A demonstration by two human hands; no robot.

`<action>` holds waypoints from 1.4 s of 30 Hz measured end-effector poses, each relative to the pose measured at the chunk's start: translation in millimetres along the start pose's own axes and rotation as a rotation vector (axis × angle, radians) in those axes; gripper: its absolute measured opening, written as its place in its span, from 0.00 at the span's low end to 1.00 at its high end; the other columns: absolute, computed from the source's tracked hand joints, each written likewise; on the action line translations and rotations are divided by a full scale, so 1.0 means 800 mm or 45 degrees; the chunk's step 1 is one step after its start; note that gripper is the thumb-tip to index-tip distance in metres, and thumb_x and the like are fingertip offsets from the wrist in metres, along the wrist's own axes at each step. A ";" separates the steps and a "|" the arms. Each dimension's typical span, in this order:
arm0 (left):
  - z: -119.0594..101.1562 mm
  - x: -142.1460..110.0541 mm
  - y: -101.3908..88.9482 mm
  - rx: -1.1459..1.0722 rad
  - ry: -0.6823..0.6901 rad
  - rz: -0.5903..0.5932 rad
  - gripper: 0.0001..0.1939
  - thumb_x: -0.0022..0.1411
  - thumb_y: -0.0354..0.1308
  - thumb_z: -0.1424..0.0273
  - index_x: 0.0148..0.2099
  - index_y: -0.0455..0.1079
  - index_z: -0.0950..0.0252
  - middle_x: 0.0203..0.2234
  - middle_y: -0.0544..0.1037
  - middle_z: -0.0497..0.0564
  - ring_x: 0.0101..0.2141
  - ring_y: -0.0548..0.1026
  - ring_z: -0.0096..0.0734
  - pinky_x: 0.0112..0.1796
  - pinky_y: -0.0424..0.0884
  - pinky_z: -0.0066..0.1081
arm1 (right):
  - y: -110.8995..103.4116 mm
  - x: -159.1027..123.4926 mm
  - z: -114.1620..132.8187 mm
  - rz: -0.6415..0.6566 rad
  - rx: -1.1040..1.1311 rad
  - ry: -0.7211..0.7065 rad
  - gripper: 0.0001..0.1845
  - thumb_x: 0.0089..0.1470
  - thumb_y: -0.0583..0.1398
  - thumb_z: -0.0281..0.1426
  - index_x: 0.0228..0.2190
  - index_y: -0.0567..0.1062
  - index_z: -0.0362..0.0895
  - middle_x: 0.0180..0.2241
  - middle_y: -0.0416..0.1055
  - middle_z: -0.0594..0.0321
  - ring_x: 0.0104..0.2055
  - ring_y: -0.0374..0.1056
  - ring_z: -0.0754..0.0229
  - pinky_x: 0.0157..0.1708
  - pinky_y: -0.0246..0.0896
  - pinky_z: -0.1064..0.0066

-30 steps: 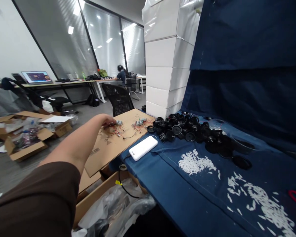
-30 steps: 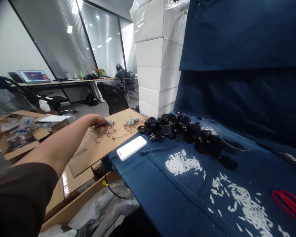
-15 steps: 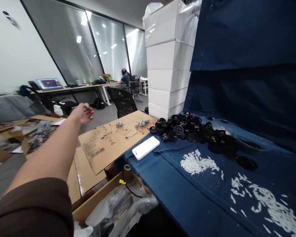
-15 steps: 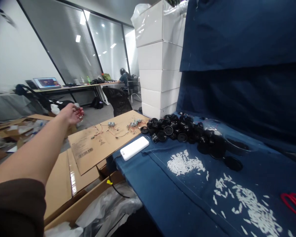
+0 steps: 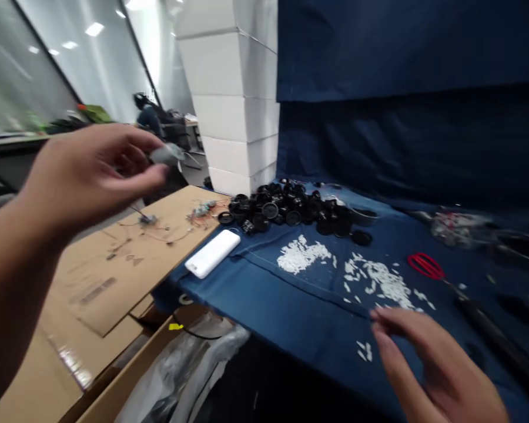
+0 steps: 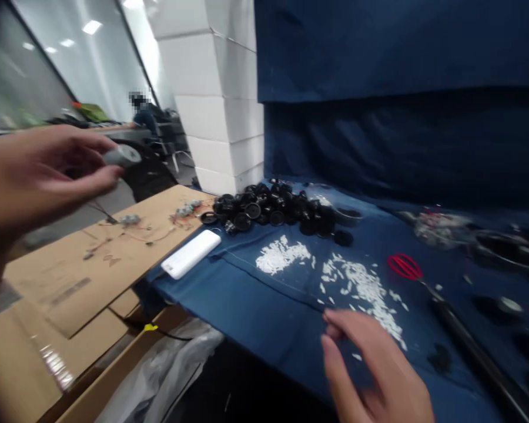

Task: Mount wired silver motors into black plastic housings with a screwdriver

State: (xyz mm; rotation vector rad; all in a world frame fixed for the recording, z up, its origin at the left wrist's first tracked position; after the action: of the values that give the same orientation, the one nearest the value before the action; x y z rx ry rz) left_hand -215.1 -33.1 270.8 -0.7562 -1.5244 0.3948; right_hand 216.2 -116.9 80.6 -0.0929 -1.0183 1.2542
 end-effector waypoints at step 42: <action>-0.278 -0.118 0.405 -0.378 0.445 0.959 0.05 0.62 0.59 0.72 0.39 0.76 0.62 0.36 0.82 0.58 0.36 0.81 0.50 0.34 0.71 0.42 | 0.058 0.053 -0.162 0.195 1.534 1.311 0.20 0.47 0.77 0.30 0.42 0.82 0.45 0.41 0.70 0.63 0.35 0.63 0.69 0.30 0.67 0.80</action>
State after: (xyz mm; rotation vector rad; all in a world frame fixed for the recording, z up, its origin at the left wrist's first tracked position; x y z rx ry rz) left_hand 68.9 93.6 12.9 -1.5534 -0.9345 0.5568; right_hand 268.2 -6.5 3.6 0.1206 0.6895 1.4988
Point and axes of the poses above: each hand's wrist, its own x-axis towards the middle knuckle, its own y-axis out of the palm, z = x × y, the point moved 7 cm from there along x, towards the middle knuckle
